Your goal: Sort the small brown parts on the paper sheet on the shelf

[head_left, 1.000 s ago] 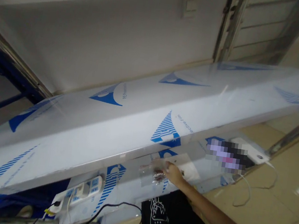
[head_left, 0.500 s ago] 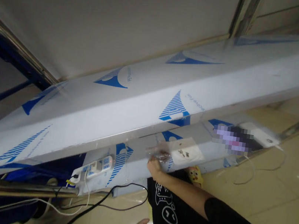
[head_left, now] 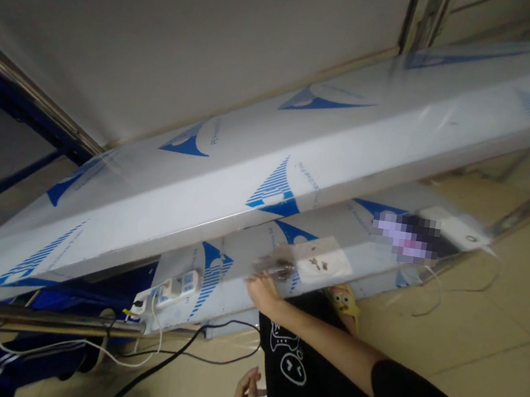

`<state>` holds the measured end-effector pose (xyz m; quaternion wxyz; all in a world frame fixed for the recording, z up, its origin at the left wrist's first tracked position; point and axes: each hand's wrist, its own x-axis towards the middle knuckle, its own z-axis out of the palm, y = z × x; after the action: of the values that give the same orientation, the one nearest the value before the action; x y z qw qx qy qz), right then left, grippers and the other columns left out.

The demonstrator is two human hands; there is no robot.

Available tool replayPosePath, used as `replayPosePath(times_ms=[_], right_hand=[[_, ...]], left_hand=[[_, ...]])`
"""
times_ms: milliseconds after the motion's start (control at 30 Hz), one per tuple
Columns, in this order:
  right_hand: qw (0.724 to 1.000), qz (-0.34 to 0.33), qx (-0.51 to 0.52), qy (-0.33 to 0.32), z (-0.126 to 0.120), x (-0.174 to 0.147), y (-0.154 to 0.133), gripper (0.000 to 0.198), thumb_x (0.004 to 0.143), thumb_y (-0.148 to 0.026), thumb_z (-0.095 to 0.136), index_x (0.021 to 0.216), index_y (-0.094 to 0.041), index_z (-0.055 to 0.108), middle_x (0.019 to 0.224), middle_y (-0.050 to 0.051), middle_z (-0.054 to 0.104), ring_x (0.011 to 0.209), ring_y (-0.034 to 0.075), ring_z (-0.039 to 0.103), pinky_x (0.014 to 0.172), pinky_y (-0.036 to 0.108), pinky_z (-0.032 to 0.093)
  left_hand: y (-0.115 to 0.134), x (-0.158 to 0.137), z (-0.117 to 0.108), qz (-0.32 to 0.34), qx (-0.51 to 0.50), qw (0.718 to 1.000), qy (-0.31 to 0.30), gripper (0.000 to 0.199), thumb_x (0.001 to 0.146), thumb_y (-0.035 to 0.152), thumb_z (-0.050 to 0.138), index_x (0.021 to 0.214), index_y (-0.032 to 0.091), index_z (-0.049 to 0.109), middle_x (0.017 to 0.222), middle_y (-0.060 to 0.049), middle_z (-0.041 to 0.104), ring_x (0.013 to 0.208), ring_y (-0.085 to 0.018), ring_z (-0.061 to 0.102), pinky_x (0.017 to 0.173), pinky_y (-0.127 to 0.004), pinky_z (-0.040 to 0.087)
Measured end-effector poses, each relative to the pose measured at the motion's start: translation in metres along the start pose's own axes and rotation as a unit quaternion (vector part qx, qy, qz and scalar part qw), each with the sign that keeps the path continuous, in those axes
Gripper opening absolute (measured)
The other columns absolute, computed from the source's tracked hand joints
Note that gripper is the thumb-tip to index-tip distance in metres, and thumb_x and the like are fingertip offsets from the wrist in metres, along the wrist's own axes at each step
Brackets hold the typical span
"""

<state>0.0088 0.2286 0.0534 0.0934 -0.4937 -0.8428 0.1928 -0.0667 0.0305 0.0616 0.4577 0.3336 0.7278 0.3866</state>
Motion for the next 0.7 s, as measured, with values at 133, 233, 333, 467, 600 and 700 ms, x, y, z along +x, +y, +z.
replayPosePath(times_ms=[133, 233, 333, 467, 600, 700], right_hand=[[0.969, -0.025, 0.237, 0.066, -0.034, -0.071, -0.005, 0.025, 0.086, -0.021, 0.039, 0.080, -0.018, 0.063, 0.079, 0.003, 0.068, 0.073, 0.014, 0.061, 0.068, 0.023, 0.040], [0.917, 0.009, 0.397, 0.051, -0.052, -0.132, 0.007, 0.031, 0.088, -0.028, 0.035, 0.079, -0.019, 0.062, 0.070, 0.000, 0.067, 0.061, 0.011, 0.060, 0.056, 0.018, 0.040], [0.872, 0.056, 0.486, 0.028, -0.061, -0.181, 0.028, 0.032, 0.088, -0.032, 0.036, 0.078, -0.018, 0.062, 0.068, 0.001, 0.066, 0.055, 0.011, 0.060, 0.050, 0.018, 0.041], [0.836, 0.126, 0.532, 0.046, -0.066, -0.215, 0.063, 0.032, 0.086, -0.038, 0.038, 0.084, -0.018, 0.063, 0.066, 0.002, 0.065, 0.052, 0.011, 0.059, 0.049, 0.018, 0.042], [0.805, 0.208, 0.549, 0.092, -0.068, -0.227, 0.091, 0.034, 0.083, -0.043, 0.042, 0.088, -0.016, 0.062, 0.063, 0.002, 0.063, 0.049, 0.011, 0.057, 0.045, 0.019, 0.041], [0.789, 0.230, 0.561, 0.102, -0.072, -0.235, 0.102, 0.035, 0.082, -0.045, 0.044, 0.088, -0.016, 0.063, 0.062, 0.002, 0.062, 0.048, 0.011, 0.056, 0.045, 0.019, 0.041]], left_hand=[[0.012, 0.009, 0.024, -0.008, -0.042, 0.999, 0.004, 0.054, 0.069, 0.059, 0.050, 0.108, 0.024, 0.059, 0.103, -0.009, 0.064, 0.086, -0.028, 0.063, 0.079, -0.036, 0.047], [0.019, 0.012, 0.048, -0.014, -0.069, 0.997, -0.004, 0.059, 0.068, 0.061, 0.050, 0.112, 0.022, 0.056, 0.105, -0.010, 0.063, 0.088, -0.026, 0.062, 0.079, -0.035, 0.047], [0.025, 0.007, 0.074, -0.013, -0.095, 0.995, -0.030, 0.058, 0.063, 0.062, 0.055, 0.099, 0.016, 0.064, 0.096, -0.010, 0.066, 0.091, -0.025, 0.060, 0.080, -0.032, 0.046], [0.037, -0.007, 0.106, -0.001, -0.068, 0.990, -0.120, 0.044, 0.066, 0.055, 0.058, 0.073, 0.013, 0.067, 0.073, -0.007, 0.066, 0.077, -0.022, 0.060, 0.074, -0.029, 0.046], [0.045, -0.018, 0.134, -0.041, -0.150, 0.974, -0.165, 0.043, 0.063, 0.047, 0.065, 0.092, 0.016, 0.066, 0.096, -0.009, 0.066, 0.091, -0.023, 0.059, 0.079, -0.030, 0.046], [0.047, -0.024, 0.150, -0.112, -0.258, 0.939, -0.200, 0.046, 0.062, 0.042, 0.068, 0.101, 0.017, 0.063, 0.107, -0.011, 0.063, 0.095, -0.023, 0.059, 0.082, -0.032, 0.045]])
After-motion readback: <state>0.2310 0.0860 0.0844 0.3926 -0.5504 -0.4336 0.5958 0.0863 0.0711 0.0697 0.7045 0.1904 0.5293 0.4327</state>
